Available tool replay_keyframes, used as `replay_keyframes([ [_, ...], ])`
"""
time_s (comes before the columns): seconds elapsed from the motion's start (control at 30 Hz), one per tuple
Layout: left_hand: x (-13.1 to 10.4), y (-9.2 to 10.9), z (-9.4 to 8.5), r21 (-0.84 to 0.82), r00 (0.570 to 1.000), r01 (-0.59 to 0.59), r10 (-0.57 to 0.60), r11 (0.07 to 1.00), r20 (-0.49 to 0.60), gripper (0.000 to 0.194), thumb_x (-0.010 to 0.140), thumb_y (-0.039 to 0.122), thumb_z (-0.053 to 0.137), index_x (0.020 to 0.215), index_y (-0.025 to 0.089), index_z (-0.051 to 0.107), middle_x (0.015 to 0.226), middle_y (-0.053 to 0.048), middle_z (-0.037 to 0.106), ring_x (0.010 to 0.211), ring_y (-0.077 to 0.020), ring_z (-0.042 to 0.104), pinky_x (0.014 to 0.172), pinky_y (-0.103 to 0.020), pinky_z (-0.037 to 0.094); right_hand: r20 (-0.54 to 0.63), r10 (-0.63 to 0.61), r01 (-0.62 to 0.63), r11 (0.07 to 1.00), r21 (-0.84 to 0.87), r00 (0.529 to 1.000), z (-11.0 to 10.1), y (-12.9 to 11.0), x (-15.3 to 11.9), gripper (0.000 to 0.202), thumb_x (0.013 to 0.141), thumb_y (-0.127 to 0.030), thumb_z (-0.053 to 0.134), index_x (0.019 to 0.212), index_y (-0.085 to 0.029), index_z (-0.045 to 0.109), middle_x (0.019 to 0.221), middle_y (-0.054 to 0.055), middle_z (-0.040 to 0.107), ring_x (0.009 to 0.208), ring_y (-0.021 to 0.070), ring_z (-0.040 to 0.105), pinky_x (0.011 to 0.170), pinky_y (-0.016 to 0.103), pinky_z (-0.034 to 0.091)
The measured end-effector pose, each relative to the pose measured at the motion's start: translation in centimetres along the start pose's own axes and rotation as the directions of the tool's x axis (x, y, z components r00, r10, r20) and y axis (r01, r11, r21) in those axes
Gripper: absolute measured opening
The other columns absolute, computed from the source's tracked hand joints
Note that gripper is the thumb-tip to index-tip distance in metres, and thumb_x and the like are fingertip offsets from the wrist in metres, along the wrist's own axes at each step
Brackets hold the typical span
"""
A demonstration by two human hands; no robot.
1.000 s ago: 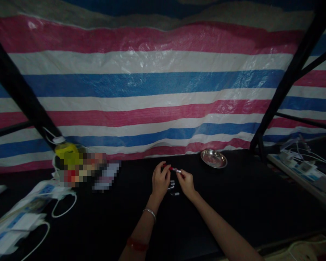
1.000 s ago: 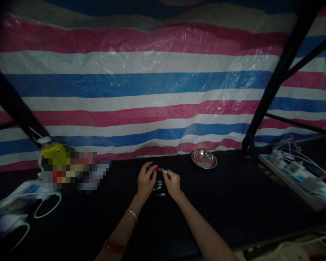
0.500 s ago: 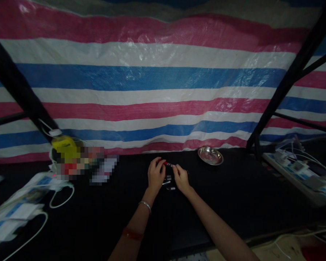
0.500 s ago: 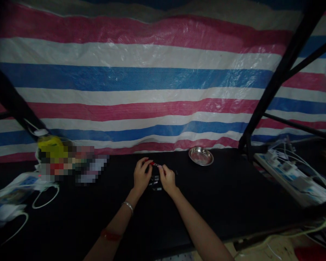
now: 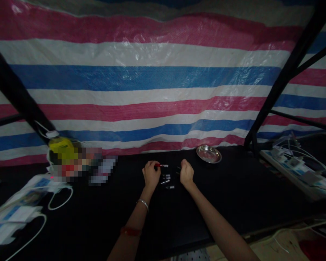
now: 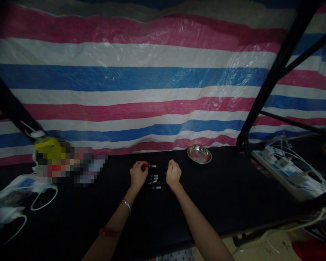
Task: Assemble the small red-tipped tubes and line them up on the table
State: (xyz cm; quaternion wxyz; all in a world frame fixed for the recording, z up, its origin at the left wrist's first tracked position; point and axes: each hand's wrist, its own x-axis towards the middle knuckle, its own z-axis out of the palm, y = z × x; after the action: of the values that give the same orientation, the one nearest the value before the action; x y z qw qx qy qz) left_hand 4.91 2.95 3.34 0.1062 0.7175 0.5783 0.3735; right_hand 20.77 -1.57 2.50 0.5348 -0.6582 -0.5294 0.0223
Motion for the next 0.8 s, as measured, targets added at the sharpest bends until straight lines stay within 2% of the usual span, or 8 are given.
replay_keyframes([
  [0.13, 0.4, -0.8, 0.0, -0.011, 0.985, 0.161, -0.160, 0.987, 0.066, 0.015, 0.075, 0.016, 0.051, 0.083, 0.021, 0.063, 0.093, -0.004, 0.060, 0.094, -0.0209, 0.055, 0.080, -0.035, 0.039, 0.034, -0.050, 0.052, 0.995, -0.087, 0.998, -0.2, 0.8, 0.5, 0.031, 0.086, -0.020, 0.022, 0.064, -0.022, 0.044, 0.066, 0.001, 0.047, 0.067, 0.0172, 0.045, 0.063, 0.028, 0.034],
  [0.27, 0.6, -1.2, -0.1, -0.002, 0.967, 0.237, -0.235, 0.972, 0.101, 0.016, 0.076, 0.017, 0.051, 0.085, 0.022, 0.064, 0.092, -0.004, 0.060, 0.092, -0.0204, 0.056, 0.080, -0.035, 0.039, 0.067, 0.001, 0.009, 0.989, -0.150, 0.998, 0.2, 1.3, 0.7, 0.028, 0.088, -0.024, 0.031, 0.067, -0.022, 0.050, 0.072, 0.002, 0.049, 0.075, 0.0181, 0.046, 0.067, 0.029, 0.034],
  [0.43, 0.6, -1.1, 0.0, 0.055, 0.967, 0.208, -0.214, 0.976, 0.136, 0.018, 0.076, 0.017, 0.051, 0.085, 0.023, 0.065, 0.096, -0.006, 0.059, 0.097, -0.0231, 0.053, 0.083, -0.039, 0.038, 0.068, -0.050, 0.061, 0.983, -0.171, 0.996, 0.7, 1.7, 0.6, 0.026, 0.087, -0.034, 0.043, 0.069, -0.023, 0.058, 0.072, 0.002, 0.047, 0.076, 0.0186, 0.043, 0.066, 0.028, 0.034],
  [0.63, 0.4, -0.7, -0.1, 0.072, 0.968, 0.202, -0.210, 0.977, 0.134, 0.020, 0.076, 0.017, 0.049, 0.085, 0.023, 0.065, 0.100, -0.008, 0.056, 0.100, -0.0258, 0.052, 0.084, -0.043, 0.037, 0.174, -0.098, 0.133, 0.970, -0.201, 0.980, 0.8, 1.9, 0.5, 0.021, 0.081, -0.034, 0.055, 0.066, -0.023, 0.065, 0.066, 0.002, 0.046, 0.070, 0.0176, 0.041, 0.066, 0.028, 0.033],
  [0.8, 0.4, -1.0, 0.1, 0.065, 0.973, 0.160, -0.169, 0.985, 0.157, 0.021, 0.075, 0.017, 0.050, 0.086, 0.024, 0.066, 0.102, -0.008, 0.055, 0.103, -0.0259, 0.049, 0.087, -0.043, 0.035, 0.198, -0.083, 0.134, 0.957, -0.256, 0.977, 0.7, 1.6, 0.6, 0.016, 0.075, -0.035, 0.061, 0.065, -0.023, 0.066, 0.067, 0.002, 0.049, 0.073, 0.0186, 0.043, 0.067, 0.029, 0.031],
])
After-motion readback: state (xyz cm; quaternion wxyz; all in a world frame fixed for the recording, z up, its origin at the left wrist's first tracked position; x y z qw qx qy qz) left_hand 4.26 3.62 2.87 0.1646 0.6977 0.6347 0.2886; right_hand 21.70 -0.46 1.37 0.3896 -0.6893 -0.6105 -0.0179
